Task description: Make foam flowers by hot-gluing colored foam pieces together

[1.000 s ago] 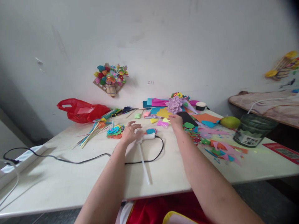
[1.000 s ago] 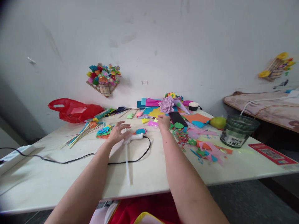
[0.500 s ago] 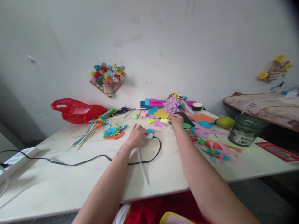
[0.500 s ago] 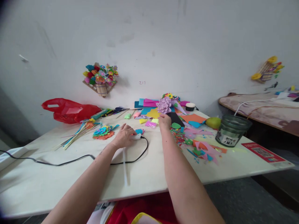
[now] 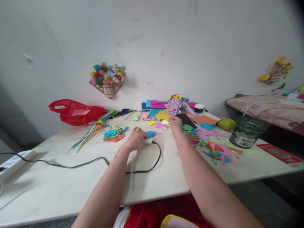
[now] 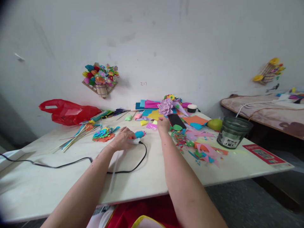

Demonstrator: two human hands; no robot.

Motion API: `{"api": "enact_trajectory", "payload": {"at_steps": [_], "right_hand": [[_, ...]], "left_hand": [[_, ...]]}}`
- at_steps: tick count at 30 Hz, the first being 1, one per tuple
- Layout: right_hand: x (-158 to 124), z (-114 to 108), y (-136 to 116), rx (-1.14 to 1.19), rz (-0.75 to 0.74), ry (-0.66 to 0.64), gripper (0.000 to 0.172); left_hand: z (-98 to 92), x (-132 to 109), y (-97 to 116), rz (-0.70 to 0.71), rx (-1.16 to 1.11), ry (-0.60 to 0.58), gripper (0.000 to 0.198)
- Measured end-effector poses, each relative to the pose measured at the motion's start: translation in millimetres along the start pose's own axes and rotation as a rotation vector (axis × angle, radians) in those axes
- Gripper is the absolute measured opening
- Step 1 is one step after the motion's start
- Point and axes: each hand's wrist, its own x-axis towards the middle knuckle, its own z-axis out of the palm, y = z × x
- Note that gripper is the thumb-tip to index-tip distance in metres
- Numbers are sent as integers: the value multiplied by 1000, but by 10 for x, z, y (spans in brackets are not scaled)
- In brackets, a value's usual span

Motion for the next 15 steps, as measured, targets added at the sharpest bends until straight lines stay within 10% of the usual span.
{"api": "enact_trajectory", "payload": {"at_steps": [7, 15], "right_hand": [[-349, 213, -156, -552, -174, -68, 27], [-394, 243, -139, -731, -339, -66, 28]], "left_hand": [[-59, -20, 24, -49, -53, -6, 23], [85, -8, -95, -236, -97, 351, 24]]}}
